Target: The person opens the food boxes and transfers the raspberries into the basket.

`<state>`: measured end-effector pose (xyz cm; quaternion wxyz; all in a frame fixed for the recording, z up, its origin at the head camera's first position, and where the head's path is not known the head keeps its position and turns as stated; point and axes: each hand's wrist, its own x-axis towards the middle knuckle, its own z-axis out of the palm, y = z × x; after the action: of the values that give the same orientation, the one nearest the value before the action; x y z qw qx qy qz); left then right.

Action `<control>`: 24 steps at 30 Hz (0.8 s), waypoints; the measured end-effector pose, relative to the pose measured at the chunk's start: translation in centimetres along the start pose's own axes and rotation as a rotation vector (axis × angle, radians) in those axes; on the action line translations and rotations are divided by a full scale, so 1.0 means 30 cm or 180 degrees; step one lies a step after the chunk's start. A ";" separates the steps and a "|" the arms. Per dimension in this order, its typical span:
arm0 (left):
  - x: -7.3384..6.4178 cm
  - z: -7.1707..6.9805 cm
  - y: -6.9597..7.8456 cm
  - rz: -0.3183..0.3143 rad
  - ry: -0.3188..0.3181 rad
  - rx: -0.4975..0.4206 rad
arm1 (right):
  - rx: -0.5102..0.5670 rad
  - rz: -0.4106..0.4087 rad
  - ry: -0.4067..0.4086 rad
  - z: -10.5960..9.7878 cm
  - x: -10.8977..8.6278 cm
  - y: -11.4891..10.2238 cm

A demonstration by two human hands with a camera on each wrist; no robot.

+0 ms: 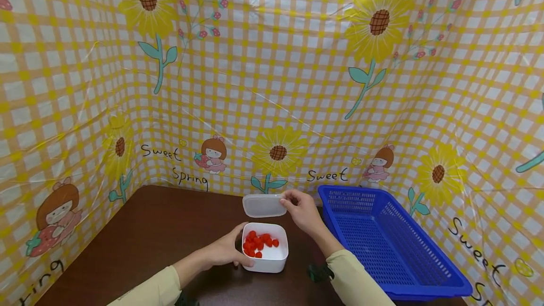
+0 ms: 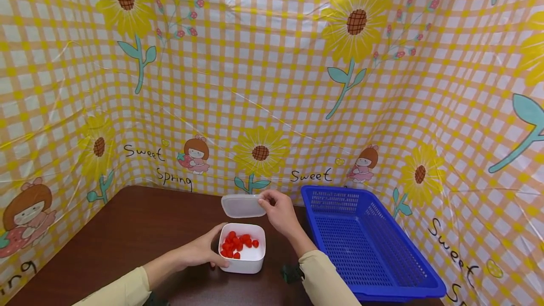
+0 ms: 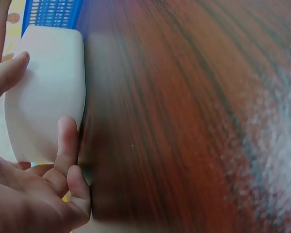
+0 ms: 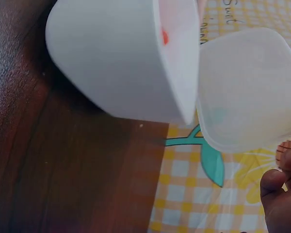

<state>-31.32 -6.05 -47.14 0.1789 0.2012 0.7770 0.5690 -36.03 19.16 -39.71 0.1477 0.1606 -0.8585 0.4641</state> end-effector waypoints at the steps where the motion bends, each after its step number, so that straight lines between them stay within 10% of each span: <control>1: 0.001 -0.002 -0.002 -0.0002 -0.0008 -0.0006 | -0.0019 0.0021 -0.0019 0.006 0.003 0.008; 24: -0.025 -0.002 0.002 0.0000 0.0538 0.0515 | -0.0722 0.0172 -0.0187 0.053 0.020 0.136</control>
<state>-30.71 -6.47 -47.03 0.0959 0.1663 0.8327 0.5194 -38.41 19.84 -43.36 0.1271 0.1333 -0.9134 0.3629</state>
